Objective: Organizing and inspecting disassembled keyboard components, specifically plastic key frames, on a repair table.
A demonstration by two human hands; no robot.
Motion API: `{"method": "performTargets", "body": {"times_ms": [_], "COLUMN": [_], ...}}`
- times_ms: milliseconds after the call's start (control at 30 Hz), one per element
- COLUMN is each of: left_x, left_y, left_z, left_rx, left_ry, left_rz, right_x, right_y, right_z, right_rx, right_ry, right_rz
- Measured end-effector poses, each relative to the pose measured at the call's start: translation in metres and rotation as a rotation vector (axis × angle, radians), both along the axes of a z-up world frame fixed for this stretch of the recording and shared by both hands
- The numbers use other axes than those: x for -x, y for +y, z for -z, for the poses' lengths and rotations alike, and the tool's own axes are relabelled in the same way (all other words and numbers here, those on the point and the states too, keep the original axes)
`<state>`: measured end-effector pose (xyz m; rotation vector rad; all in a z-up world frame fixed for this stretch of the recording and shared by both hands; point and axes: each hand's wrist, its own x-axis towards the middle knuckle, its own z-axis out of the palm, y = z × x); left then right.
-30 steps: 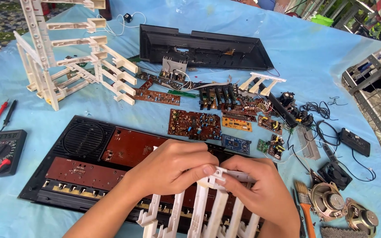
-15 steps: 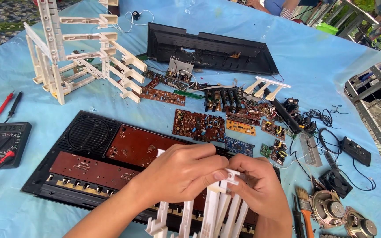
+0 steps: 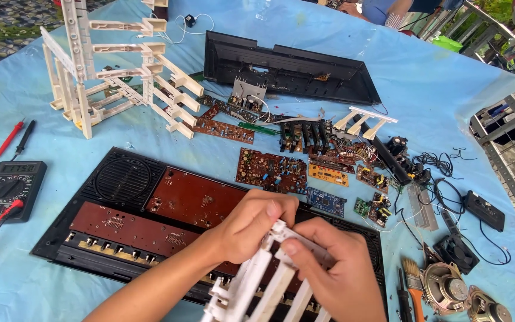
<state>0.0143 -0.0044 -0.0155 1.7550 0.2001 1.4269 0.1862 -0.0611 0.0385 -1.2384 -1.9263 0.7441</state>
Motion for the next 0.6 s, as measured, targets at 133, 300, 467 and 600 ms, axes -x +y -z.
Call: {"method": "performTargets", "body": {"times_ms": [133,300,467,600], "left_x": [-0.01,-0.021,-0.02,-0.016], "left_y": [0.001,0.001,-0.002,-0.003], "left_z": [0.01,0.035,0.024,0.016], "left_rx": [0.203,0.504,0.435,0.269], "left_ry": [-0.036,-0.211,-0.177,-0.1], "left_rz": [0.099,0.346,0.323,0.234], "right_x": [0.012,0.021,0.024,0.022], "right_y": [-0.01,-0.015,-0.017,-0.019], "right_z": [-0.002,-0.014,-0.028,-0.02], "right_rx": [0.061,0.367,0.507,0.469], "right_ry": [-0.063,-0.145,-0.259,-0.254], "right_rz": [0.132,0.292,0.332,0.334]}}
